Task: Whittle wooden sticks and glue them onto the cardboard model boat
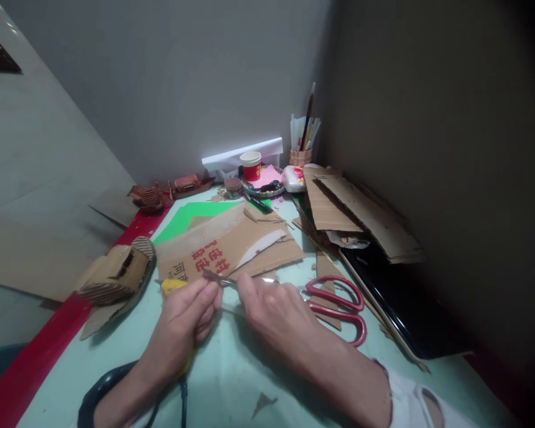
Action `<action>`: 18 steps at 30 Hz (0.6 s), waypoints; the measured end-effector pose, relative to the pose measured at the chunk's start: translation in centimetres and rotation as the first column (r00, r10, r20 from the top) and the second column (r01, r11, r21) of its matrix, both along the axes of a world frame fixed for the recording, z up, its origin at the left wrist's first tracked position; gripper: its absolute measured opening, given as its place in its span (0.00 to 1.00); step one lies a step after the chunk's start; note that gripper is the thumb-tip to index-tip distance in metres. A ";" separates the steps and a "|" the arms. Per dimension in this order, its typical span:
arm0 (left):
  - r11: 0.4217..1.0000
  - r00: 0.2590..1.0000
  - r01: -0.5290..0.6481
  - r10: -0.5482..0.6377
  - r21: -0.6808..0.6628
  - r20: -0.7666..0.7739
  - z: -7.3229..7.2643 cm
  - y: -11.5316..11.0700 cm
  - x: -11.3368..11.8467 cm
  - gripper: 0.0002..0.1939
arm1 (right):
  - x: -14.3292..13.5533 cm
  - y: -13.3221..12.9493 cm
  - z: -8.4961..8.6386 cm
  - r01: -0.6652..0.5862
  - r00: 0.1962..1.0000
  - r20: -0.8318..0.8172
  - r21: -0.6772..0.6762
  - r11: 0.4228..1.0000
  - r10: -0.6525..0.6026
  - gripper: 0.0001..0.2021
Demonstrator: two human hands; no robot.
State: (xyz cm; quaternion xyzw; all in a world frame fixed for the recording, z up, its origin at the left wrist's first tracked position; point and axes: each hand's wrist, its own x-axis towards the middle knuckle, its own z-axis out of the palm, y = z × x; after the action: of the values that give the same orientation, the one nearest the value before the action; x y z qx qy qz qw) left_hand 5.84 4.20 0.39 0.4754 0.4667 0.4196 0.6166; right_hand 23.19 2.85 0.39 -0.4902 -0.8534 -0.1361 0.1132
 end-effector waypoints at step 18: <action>0.992 0.967 0.080 -0.054 -0.094 0.250 1.3 0.0 0.0 0.18 | 0.3 -0.1 0.0 -0.014 0.999 -0.034 0.010 1.000 0.015 0.12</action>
State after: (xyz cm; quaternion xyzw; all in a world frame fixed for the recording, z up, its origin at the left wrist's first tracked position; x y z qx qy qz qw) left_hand 5.83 4.22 1.71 0.4025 0.3908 0.4296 0.7076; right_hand 23.46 2.78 0.39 -0.4857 -0.8543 -0.1312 0.1308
